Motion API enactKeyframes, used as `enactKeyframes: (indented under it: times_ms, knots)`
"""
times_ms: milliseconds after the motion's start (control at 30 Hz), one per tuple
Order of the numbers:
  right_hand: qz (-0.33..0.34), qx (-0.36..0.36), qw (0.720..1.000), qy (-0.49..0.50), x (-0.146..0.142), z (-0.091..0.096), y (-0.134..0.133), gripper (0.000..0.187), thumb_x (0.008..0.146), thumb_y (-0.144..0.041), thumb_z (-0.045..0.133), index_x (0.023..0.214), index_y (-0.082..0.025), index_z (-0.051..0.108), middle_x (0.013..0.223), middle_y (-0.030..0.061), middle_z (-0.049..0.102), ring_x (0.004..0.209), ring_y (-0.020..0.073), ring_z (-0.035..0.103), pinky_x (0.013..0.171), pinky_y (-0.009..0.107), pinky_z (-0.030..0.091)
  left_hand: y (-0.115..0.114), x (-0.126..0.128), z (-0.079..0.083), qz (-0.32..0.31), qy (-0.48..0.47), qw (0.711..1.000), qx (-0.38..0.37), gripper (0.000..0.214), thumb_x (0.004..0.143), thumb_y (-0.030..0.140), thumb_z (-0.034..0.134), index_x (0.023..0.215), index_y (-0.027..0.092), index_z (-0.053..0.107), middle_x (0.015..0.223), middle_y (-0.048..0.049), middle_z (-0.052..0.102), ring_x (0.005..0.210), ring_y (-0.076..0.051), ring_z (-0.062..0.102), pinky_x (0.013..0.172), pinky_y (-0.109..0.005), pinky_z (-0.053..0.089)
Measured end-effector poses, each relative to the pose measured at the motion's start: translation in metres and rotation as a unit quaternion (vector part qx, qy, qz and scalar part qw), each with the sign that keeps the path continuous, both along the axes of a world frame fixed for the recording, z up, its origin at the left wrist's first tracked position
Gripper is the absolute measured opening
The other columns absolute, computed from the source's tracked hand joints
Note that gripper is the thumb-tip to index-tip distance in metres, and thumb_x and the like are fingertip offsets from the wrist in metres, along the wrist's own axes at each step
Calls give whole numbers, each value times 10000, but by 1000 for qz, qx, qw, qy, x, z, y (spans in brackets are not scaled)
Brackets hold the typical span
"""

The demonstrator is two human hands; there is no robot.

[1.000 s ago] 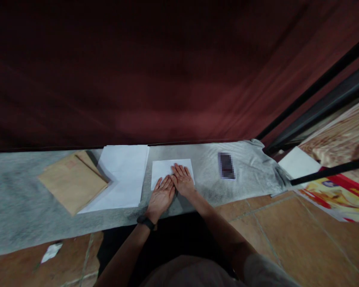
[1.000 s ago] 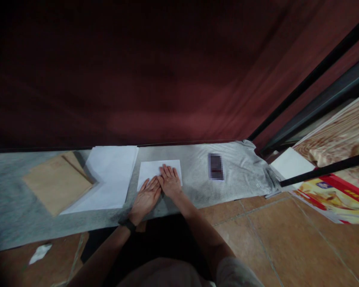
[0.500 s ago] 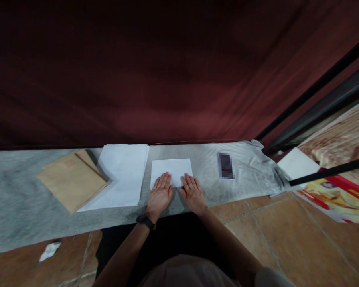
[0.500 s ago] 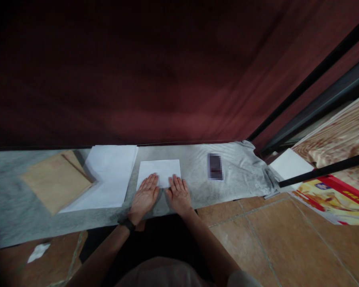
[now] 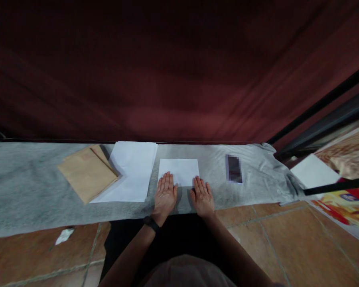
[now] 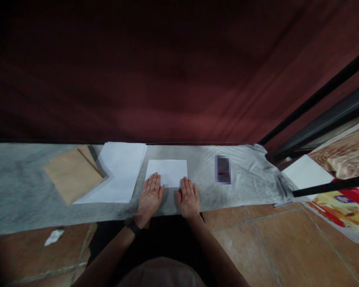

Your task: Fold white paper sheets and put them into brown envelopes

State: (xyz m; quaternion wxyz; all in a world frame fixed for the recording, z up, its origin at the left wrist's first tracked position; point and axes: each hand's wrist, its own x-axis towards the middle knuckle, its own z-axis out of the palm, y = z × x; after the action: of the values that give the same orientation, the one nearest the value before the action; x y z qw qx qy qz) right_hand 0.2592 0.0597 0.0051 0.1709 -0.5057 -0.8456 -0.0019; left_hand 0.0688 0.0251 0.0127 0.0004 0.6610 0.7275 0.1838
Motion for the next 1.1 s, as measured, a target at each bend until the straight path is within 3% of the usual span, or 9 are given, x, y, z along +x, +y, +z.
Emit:
enactKeyframes:
  times_ms: [167, 267, 633, 900, 967, 1100]
  knots:
    - [-1, 12, 1000, 0, 0, -1, 1, 543, 1073, -343, 378, 1568, -120, 390, 1579, 125, 453, 1459, 267, 441, 1244, 469, 232, 17, 20, 3, -84, -11, 996, -23, 571, 1045, 305, 297, 1556, 57, 350, 1633, -160, 365, 1550, -244, 263, 1269, -469, 270]
    - [3, 21, 1000, 2, 0, -2, 1, 549, 1068, -340, 383, 1571, -120, 386, 1569, 134, 469, 1449, 267, 454, 1239, 468, 241, 31, 26, 3, -103, -18, 994, -27, 574, 1046, 318, 297, 1561, 70, 346, 1635, -156, 365, 1552, -247, 256, 1265, -479, 269]
    - [4, 11, 1000, -2, 2, -3, 2, 577, 1061, -340, 384, 1599, -140, 331, 1578, 135, 458, 1453, 275, 446, 1238, 472, 225, 57, -4, -3, -34, -12, 999, -21, 611, 1042, 355, 300, 1600, 109, 281, 1645, -150, 338, 1554, -253, 252, 1269, -489, 228]
    - [1, 3, 1000, 4, 1, -4, 2, 563, 1061, -349, 382, 1582, -136, 369, 1578, 129, 458, 1452, 281, 448, 1238, 481, 226, 57, -21, 2, 34, 8, 998, -43, 624, 1049, 369, 265, 1556, 15, 347, 1642, -200, 319, 1555, -290, 240, 1280, -482, 186]
    - [0, 2, 1000, 4, 1, -4, 1, 570, 1056, -344, 385, 1587, -138, 360, 1583, 131, 450, 1456, 283, 443, 1237, 482, 230, 59, -13, 4, 22, -2, 999, -39, 613, 1045, 342, 264, 1564, 23, 333, 1640, -195, 324, 1557, -284, 237, 1277, -492, 200]
    - [1, 2, 1000, 5, 0, -3, 2, 562, 1052, -331, 388, 1576, -128, 380, 1582, 125, 452, 1455, 278, 444, 1240, 472, 230, 68, 11, 5, -64, -14, 998, -20, 584, 1038, 314, 286, 1579, 98, 335, 1635, -139, 367, 1554, -244, 255, 1278, -483, 220]
